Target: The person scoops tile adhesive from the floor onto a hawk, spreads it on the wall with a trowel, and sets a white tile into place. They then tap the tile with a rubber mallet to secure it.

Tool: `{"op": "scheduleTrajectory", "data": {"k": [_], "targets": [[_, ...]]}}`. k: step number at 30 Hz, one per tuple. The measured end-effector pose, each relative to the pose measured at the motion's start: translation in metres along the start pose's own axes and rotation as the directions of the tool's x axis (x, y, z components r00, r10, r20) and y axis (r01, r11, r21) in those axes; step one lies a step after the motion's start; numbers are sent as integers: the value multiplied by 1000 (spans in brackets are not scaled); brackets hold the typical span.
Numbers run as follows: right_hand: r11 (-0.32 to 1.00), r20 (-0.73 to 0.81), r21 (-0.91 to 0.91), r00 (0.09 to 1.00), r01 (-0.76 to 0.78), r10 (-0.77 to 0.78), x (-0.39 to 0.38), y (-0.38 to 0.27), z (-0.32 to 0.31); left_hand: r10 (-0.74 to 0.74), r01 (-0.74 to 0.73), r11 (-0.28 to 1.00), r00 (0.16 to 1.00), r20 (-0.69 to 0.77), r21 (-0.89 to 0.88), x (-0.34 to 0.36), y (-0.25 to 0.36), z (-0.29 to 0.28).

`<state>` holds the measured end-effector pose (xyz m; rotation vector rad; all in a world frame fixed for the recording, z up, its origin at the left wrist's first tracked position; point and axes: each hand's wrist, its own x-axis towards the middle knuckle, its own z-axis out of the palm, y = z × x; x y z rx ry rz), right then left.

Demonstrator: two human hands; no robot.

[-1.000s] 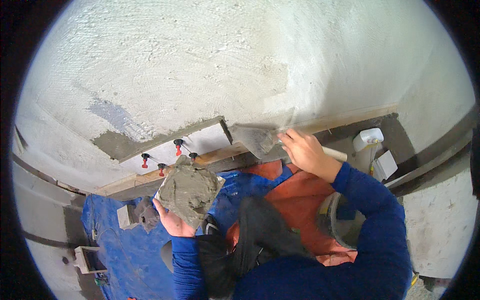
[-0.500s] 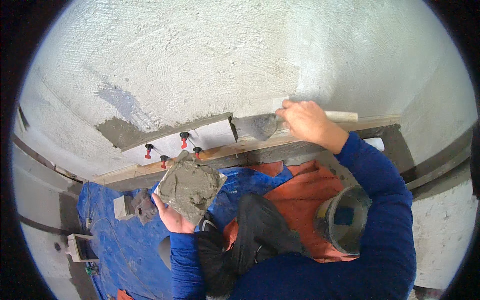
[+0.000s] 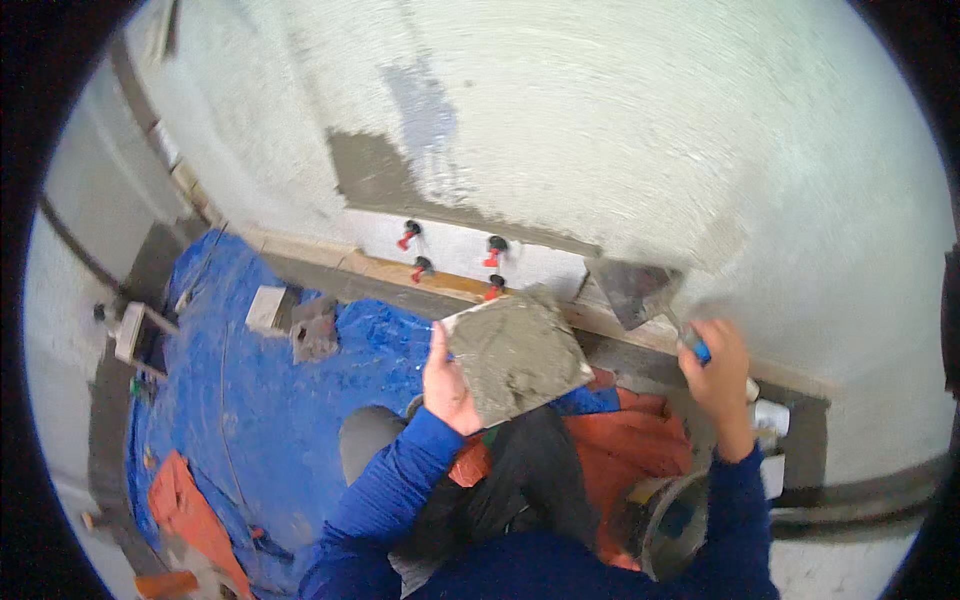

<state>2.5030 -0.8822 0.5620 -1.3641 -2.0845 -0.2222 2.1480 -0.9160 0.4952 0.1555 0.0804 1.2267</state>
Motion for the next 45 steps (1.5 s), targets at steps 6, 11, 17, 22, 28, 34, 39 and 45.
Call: {"op": "scheduleTrajectory", "data": {"k": [6,11,17,22,28,34,39,45], "targets": [[960,-177,179,953,-214,246,-59,-52,108,-189,177,975,979,-77,-135,-18,0,-13],[952,-207,282,961,-122,184,-88,-63,177,-208,199,974,975,-83,-104,-21,1,-17],[991,-187,132,981,-27,52,-102,-23,162,-83,72,990,993,-88,-123,3,1,-15],[937,-89,267,962,-227,259,-87,-18,137,49,-50,993,999,-12,-107,17,11,-13],[765,197,559,947,-320,253,-25,-29,141,412,-405,907,910,-49,113,15,40,-4],[457,484,749,867,-480,116,16,-6,176,567,-555,809,823,-12,194,-1,54,-9],[359,567,751,820,-555,82,33,5,196,519,-520,836,853,52,177,-11,63,-13],[399,564,735,821,-548,89,39,15,201,569,-551,811,821,-45,197,-15,67,-12]]}}
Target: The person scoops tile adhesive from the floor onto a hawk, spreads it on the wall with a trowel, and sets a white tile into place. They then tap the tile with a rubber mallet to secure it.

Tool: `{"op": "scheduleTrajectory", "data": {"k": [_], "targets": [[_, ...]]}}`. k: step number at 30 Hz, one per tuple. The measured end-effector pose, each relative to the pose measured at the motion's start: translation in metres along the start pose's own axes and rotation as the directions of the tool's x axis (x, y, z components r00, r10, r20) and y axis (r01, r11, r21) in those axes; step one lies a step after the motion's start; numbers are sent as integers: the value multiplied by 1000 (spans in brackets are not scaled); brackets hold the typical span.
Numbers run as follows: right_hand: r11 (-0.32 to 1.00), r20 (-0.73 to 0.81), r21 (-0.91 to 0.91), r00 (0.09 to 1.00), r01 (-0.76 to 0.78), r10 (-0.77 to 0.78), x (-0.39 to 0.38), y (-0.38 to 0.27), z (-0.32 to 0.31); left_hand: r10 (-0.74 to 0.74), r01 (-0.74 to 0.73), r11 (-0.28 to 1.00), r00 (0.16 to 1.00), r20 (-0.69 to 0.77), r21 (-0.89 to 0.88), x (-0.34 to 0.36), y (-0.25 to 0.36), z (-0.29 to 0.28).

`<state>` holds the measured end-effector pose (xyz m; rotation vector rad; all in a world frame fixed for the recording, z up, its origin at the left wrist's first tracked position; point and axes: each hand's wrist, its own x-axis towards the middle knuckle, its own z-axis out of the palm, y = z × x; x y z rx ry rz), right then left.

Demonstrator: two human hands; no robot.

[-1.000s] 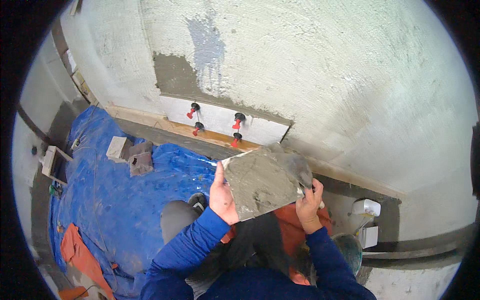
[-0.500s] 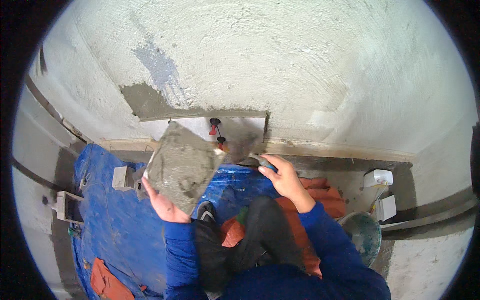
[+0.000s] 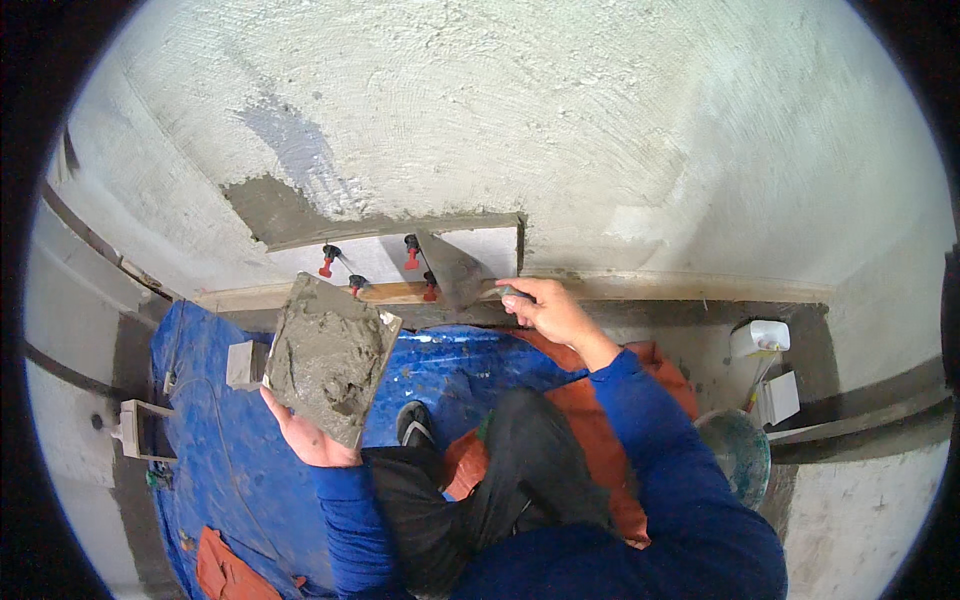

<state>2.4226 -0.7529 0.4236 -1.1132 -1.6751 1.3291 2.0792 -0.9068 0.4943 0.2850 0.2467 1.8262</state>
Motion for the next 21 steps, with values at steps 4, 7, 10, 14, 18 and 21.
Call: {"op": "scheduleTrajectory", "data": {"k": [4,7,10,14,18,21], "targets": [[999,-67,28,998,19,-17,-31,1,-34,-23,23,999,1000,-18,34,-2,-8,6],[969,-306,-232,952,-80,5,-75,-15,-56,-66,68,997,997,-44,42,-3,-25,12],[814,-344,-556,845,168,-410,-126,-48,-72,-240,240,971,971,25,6,-3,-56,18],[796,-390,-587,811,147,-437,-159,-68,-57,-445,434,881,895,-19,-189,-13,-95,28],[783,-423,-583,742,217,-521,-169,-39,-35,-545,550,832,835,78,-68,-26,-133,41],[755,-405,-638,767,152,-497,-199,-7,-42,-620,615,776,785,12,-139,-35,-161,49]]}}
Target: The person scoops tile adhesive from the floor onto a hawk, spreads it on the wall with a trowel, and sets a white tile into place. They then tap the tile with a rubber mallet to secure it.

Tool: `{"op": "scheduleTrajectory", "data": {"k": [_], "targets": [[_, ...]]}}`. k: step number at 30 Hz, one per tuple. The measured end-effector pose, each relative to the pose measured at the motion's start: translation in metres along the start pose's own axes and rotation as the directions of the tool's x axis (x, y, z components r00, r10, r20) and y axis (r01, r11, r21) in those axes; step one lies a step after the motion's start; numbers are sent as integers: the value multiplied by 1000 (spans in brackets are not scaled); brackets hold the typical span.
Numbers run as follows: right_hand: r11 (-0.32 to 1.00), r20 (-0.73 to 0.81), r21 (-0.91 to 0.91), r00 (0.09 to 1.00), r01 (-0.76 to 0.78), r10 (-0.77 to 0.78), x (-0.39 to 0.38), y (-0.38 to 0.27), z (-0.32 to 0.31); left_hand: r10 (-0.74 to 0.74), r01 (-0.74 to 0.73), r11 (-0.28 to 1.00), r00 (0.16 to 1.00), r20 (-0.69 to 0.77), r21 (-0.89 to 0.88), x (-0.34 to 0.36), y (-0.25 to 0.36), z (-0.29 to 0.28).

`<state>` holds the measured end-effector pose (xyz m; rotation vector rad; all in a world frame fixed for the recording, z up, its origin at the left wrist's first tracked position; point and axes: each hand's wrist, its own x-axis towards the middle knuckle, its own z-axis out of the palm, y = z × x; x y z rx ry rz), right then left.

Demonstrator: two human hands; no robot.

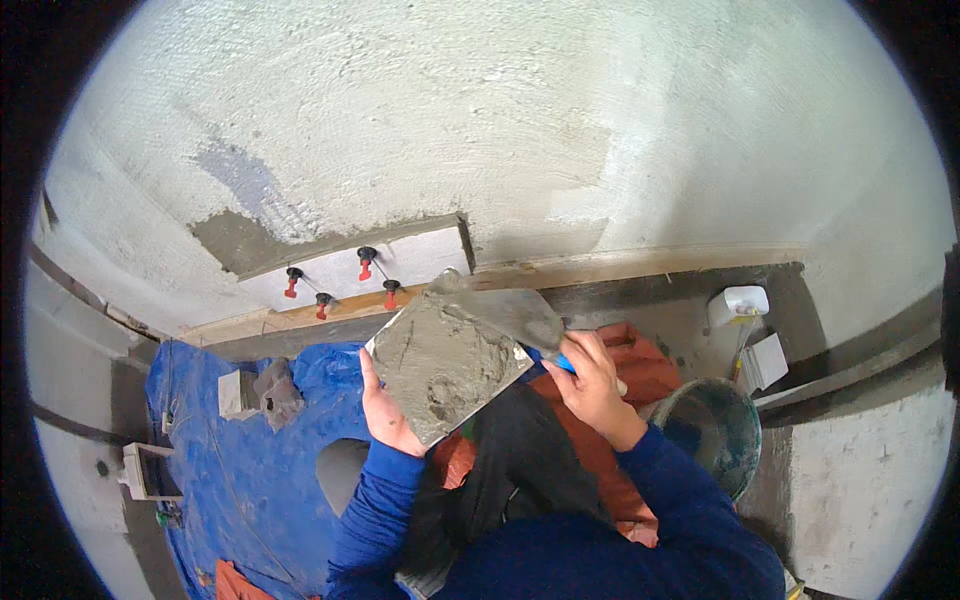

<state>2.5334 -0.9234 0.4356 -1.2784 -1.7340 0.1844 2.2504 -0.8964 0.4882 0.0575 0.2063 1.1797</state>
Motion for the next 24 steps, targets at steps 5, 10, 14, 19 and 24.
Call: {"op": "scheduleTrajectory", "data": {"k": [5,10,14,19,24], "targets": [[978,-26,-197,998,-64,60,-41,25,-67,35,-40,996,998,56,74,16,-17,5],[957,14,-160,969,-243,248,-37,-5,-112,103,-109,990,992,73,84,41,-18,-1],[987,255,-114,957,-115,141,-27,-47,-104,150,-155,988,979,136,24,40,-10,-6],[1000,426,9,904,16,-19,-21,-92,-59,208,-212,977,969,137,19,24,13,-11],[970,467,-116,874,213,-136,-4,-125,-42,293,-297,955,949,119,9,10,42,-15]]}}
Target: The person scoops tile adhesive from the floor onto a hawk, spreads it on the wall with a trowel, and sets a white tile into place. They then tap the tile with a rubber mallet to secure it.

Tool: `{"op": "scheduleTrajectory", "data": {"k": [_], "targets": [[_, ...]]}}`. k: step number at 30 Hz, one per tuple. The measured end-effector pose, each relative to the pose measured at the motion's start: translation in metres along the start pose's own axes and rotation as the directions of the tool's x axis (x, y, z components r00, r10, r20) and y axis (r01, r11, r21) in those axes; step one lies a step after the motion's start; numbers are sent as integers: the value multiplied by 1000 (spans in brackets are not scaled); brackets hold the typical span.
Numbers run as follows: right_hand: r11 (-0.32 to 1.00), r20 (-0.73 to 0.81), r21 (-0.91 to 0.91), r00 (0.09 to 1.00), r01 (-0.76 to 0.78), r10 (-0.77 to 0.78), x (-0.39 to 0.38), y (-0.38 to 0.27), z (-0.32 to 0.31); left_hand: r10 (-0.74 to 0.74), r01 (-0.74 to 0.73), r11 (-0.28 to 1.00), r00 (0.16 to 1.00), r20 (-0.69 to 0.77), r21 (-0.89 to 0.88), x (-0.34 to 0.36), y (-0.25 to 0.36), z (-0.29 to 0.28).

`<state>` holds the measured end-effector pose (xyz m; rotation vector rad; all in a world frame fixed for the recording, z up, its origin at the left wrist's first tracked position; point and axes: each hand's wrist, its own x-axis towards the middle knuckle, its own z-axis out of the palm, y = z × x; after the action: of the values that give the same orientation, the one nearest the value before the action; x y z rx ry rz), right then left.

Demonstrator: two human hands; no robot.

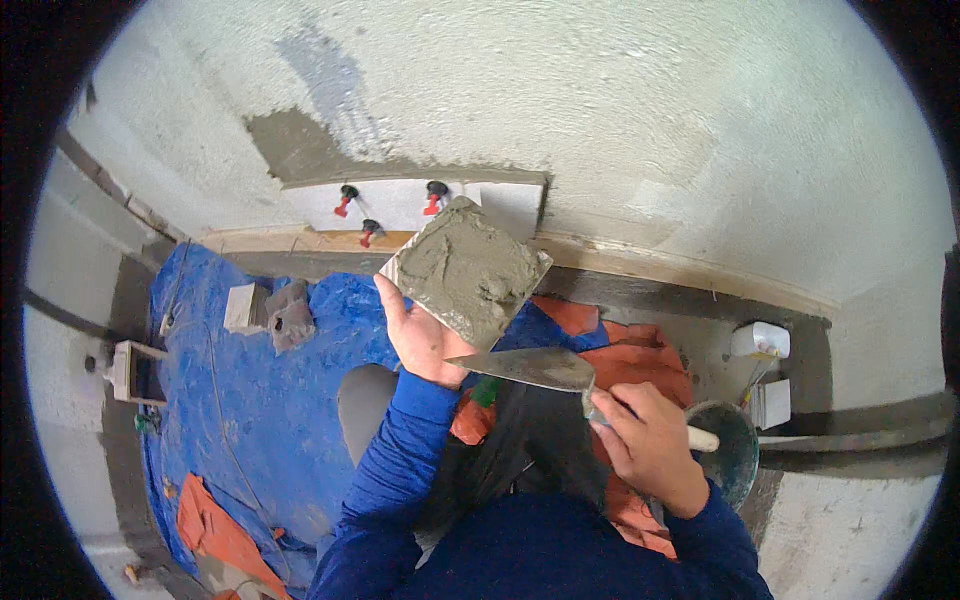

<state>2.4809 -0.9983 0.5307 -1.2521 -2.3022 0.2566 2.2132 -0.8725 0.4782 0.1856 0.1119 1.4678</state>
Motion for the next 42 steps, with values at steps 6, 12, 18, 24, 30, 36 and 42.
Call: {"op": "scheduleTrajectory", "data": {"k": [6,12,18,24,30,36,42], "targets": [[974,19,-206,995,96,-94,40,-36,-9,75,-75,997,993,88,5,-15,39,1],[1000,-90,-13,996,16,-17,69,-46,-35,94,-76,993,973,211,-92,-33,59,6],[926,-205,-353,954,136,-218,118,-25,-46,-35,44,996,991,126,-71,-40,54,18],[788,-133,-550,902,278,-411,132,4,-57,-79,78,997,997,17,22,-44,46,22],[809,-138,-567,952,151,-275,112,20,-75,-100,100,995,995,-12,23,-33,45,23],[901,-132,-404,964,161,-231,102,11,-78,-85,87,996,995,47,-37,-28,53,16],[985,-247,-155,962,79,-116,79,6,-78,-57,62,997,994,97,-45,-33,62,15]]}}
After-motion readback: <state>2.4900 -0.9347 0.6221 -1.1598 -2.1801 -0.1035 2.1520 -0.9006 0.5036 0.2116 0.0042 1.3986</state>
